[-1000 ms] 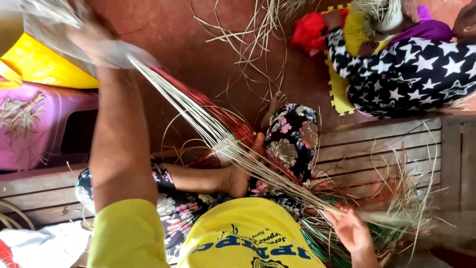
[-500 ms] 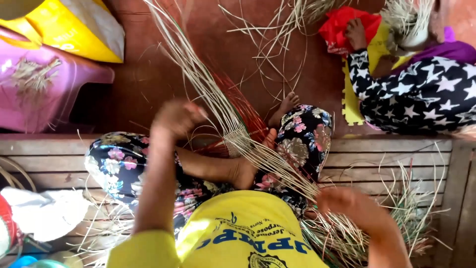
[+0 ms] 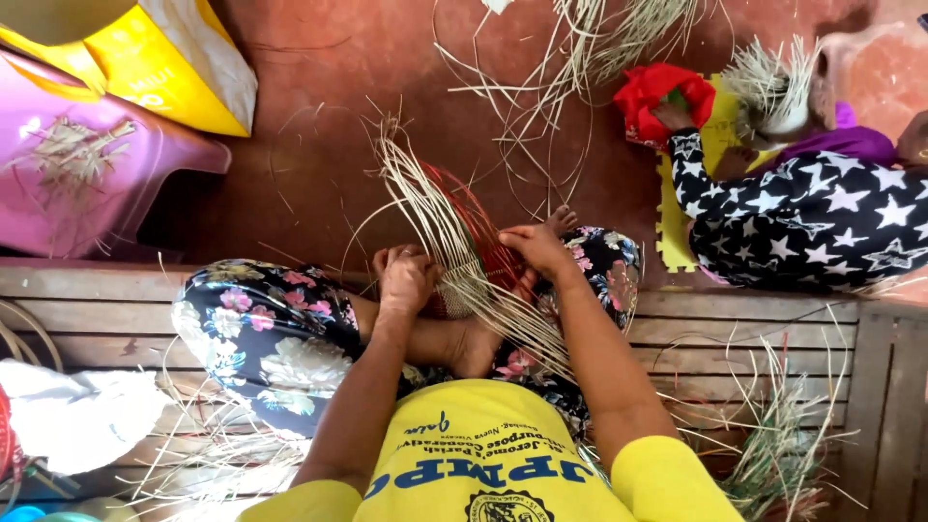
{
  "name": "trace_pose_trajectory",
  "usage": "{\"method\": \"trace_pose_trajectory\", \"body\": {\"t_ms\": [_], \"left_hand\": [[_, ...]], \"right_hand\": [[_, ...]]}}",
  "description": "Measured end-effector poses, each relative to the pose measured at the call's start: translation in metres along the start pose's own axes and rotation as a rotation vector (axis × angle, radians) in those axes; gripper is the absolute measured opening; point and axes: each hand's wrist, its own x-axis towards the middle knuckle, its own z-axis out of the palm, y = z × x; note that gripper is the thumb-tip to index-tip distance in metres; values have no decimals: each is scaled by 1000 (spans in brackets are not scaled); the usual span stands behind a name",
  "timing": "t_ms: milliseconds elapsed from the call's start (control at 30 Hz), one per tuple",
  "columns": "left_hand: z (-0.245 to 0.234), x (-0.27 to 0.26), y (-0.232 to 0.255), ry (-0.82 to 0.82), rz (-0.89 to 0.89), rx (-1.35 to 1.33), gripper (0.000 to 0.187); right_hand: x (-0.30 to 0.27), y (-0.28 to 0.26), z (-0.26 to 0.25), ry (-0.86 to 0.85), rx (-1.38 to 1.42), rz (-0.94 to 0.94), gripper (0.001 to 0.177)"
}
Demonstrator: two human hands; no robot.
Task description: Weaving a basket using dried plant fibers by interlacing strands.
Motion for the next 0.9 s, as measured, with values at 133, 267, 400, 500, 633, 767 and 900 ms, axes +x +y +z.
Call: {"method": "trace_pose_trajectory", "body": {"t_ms": [133, 267, 400, 500, 633, 767, 900], "left_hand": [[13, 4, 0, 174, 10, -64, 15], [14, 5, 2, 288, -23, -18, 11], [17, 4, 2, 323, -93, 4, 16], [2, 0, 8, 176, -164, -87, 22], [-45, -14, 24, 236, -193, -249, 71], [-97, -24, 56, 533, 100, -297, 43], [-44, -14, 92, 525, 459, -374, 37]], "right_hand": [[-19, -15, -3, 0, 47, 6, 33], [-17, -41, -14, -58, -224, -118, 32], [12, -54, 1, -54, -571, -179, 26], [12, -68, 12, -61, -699, -155, 33], [20, -55, 17, -105, -519, -19, 38], [40, -25, 26, -74, -141, 163, 50], [23, -26, 15, -58, 362, 78, 45]]}}
